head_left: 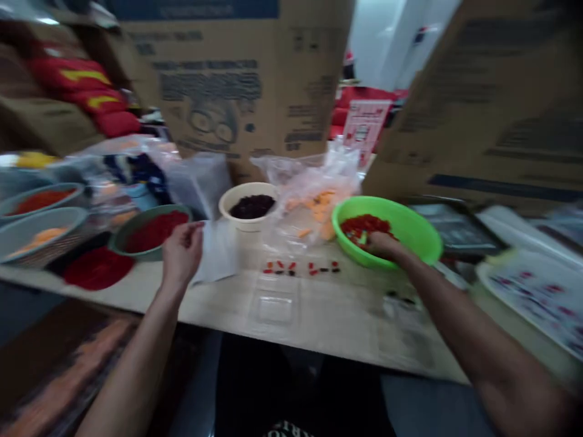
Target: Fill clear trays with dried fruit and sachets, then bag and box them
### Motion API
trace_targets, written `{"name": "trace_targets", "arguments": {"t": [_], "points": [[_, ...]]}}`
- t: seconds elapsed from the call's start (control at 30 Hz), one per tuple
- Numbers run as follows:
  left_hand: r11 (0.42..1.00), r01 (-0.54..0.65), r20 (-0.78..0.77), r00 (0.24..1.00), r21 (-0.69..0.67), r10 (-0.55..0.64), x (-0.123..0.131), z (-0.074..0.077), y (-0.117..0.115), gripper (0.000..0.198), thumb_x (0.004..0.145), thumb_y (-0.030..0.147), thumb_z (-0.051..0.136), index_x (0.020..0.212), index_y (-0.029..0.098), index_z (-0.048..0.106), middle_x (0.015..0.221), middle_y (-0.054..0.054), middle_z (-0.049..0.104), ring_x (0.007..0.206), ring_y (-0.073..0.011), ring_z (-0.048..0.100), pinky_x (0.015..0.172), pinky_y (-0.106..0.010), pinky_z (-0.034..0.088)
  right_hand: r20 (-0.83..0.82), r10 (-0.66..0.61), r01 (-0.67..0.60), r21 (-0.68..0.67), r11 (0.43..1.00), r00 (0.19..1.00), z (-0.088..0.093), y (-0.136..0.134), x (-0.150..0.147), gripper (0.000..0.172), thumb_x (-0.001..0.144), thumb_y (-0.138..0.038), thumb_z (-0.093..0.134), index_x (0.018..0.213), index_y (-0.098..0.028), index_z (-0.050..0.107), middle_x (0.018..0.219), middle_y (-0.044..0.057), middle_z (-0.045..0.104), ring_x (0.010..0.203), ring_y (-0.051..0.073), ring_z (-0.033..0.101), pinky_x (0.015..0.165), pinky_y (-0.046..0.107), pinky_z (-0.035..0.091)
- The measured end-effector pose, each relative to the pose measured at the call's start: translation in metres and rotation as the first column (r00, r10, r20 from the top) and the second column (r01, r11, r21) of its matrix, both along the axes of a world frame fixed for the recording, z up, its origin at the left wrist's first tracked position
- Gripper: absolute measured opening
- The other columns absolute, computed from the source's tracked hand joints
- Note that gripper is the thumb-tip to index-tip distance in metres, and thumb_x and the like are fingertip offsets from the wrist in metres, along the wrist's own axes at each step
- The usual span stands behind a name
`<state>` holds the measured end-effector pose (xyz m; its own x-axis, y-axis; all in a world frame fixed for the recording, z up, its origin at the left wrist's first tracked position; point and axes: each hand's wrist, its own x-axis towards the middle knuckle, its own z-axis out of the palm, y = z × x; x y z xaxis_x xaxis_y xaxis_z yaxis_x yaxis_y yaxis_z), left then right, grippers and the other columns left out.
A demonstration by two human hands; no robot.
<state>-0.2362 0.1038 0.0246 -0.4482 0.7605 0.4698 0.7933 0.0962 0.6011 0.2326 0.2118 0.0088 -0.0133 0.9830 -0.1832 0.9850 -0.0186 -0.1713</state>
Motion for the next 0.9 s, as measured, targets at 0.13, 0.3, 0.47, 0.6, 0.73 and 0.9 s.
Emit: {"name": "trace_targets", "arguments": {"t": [0.13, 0.3, 0.47, 0.6, 0.73, 0.9], "points": [[0.703, 0.665, 0.102, 0.740, -0.250, -0.664, 0.162, -0.026, 0.006, 0.023, 0.093, 0.024, 0.049, 0.103, 0.020, 0.070, 0.101, -0.004, 0.073, 0.089, -0.0178, 0.066, 0.081, -0.027, 0.052, -0.111, -0.226, 0.229, 0.022, 0.973, 0.968, 0.004, -0.006, 0.037, 0.017, 0.082, -0.015, 0.056, 0.084, -0.007, 0.071, 0.069, 0.008, 0.067, 0.069, 0.019, 0.063, 0.059, 0.024, 0.043], [0.524, 0.675, -0.194, 0.504, -0.519, -0.841, 0.271, -0.064, 0.002, 0.028, 0.092, 0.021, 0.052, 0.115, 0.017, 0.067, 0.124, -0.014, 0.065, 0.119, -0.0310, 0.056, 0.100, -0.046, 0.044, -0.470, -0.049, 0.168, 0.215, 0.962, 0.881, 0.024, -0.048, 0.037, 0.032, 0.092, -0.030, 0.041, 0.108, -0.013, 0.063, 0.081, 0.004, 0.067, 0.067, 0.013, 0.058, 0.058, 0.020, 0.042], [0.296, 0.823, -0.181, 0.236, -0.485, -0.955, 0.269, -0.091, -0.016, 0.038, 0.100, 0.027, 0.043, 0.136, 0.018, 0.052, 0.147, -0.011, 0.052, 0.138, -0.0291, 0.042, 0.114, -0.049, 0.032, -0.547, 0.337, -0.187, 0.311, 0.932, 0.766, 0.005, -0.099, 0.009, 0.014, 0.083, -0.018, 0.049, 0.088, -0.018, 0.063, 0.079, 0.002, 0.066, 0.069, 0.014, 0.056, 0.064, 0.022, 0.041], [0.264, 0.911, -0.131, 0.233, -0.318, -0.964, 0.249, -0.093, -0.025, 0.031, 0.099, 0.019, 0.042, 0.125, 0.018, 0.059, 0.140, -0.011, 0.057, 0.135, -0.0219, 0.047, 0.113, -0.039, 0.036, -0.394, 0.405, -0.319, 0.267, 0.909, 0.825, -0.035, -0.108, -0.020, 0.022, 0.081, -0.005, 0.047, 0.088, -0.016, 0.065, 0.082, 0.005, 0.067, 0.074, 0.016, 0.058, 0.071, 0.024, 0.042], [0.590, 0.786, -0.002, 0.600, -0.186, -0.800, 0.232, -0.088, -0.016, 0.028, 0.095, 0.013, 0.041, 0.111, 0.018, 0.063, 0.112, -0.010, 0.067, 0.105, -0.0174, 0.063, 0.094, -0.030, 0.049, -0.261, 0.432, -0.369, 0.260, 0.892, 0.863, -0.057, -0.105, -0.033, 0.041, 0.078, 0.002, 0.048, 0.110, -0.012, 0.069, 0.095, 0.011, 0.068, 0.083, 0.017, 0.061, 0.079, 0.025, 0.043], [0.607, 0.722, -0.029, 0.636, -0.331, -0.771, 0.231, -0.076, 0.010, 0.025, 0.089, 0.010, 0.048, 0.099, 0.017, 0.070, 0.095, -0.006, 0.069, 0.088, -0.0176, 0.065, 0.083, -0.028, 0.050, -0.303, 0.286, -0.213, 0.253, 0.944, 0.909, -0.041, -0.113, -0.003, 0.031, 0.079, -0.004, 0.049, 0.097, -0.012, 0.073, 0.095, 0.011, 0.072, 0.087, 0.020, 0.063, 0.081, 0.028, 0.046]]}}
